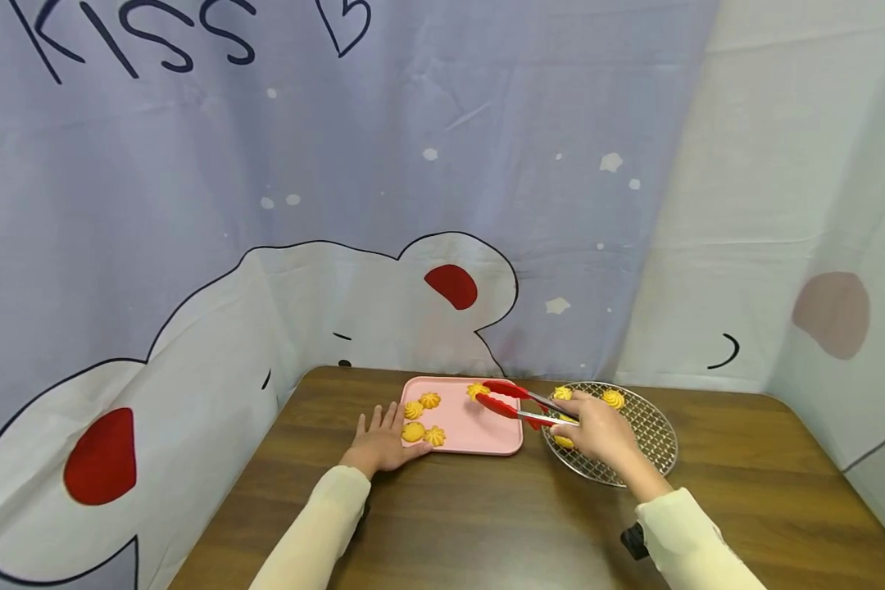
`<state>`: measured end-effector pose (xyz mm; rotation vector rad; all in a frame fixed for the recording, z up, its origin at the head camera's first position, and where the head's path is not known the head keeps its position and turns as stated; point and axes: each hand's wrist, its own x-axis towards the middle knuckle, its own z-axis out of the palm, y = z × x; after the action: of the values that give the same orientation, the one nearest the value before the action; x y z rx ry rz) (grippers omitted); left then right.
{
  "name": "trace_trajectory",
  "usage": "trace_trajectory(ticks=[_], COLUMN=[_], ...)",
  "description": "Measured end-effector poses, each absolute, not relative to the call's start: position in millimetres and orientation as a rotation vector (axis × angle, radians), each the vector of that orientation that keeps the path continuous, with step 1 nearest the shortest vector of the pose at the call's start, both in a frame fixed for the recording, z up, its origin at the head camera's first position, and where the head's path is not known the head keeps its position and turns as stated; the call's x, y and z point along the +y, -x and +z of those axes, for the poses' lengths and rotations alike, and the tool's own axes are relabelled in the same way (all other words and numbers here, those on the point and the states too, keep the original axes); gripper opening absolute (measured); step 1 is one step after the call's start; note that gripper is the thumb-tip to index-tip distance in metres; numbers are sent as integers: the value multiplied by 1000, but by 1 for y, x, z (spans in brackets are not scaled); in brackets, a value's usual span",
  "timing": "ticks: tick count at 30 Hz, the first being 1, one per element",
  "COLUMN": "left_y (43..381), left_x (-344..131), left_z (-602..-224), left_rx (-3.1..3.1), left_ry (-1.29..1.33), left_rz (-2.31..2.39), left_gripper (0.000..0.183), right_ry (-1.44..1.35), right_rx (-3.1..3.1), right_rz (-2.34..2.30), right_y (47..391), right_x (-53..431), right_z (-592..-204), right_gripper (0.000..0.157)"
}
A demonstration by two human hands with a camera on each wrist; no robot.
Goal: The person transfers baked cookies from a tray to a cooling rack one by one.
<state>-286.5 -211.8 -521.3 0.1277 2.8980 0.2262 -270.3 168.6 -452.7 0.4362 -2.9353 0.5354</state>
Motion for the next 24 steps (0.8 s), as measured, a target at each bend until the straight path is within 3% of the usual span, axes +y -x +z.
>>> trace_trajectory(ticks=[24], left_y=[284], left_x=[-213], left_z=[-522], left_rx=[2927], left_ry=[-148], left_rz=[262], left_gripper=[107], right_ry=[-377], right_rx=[-2825], right_rz=[548], right_y=[221], right_x=[222], right_z=[-444], right_gripper=[59])
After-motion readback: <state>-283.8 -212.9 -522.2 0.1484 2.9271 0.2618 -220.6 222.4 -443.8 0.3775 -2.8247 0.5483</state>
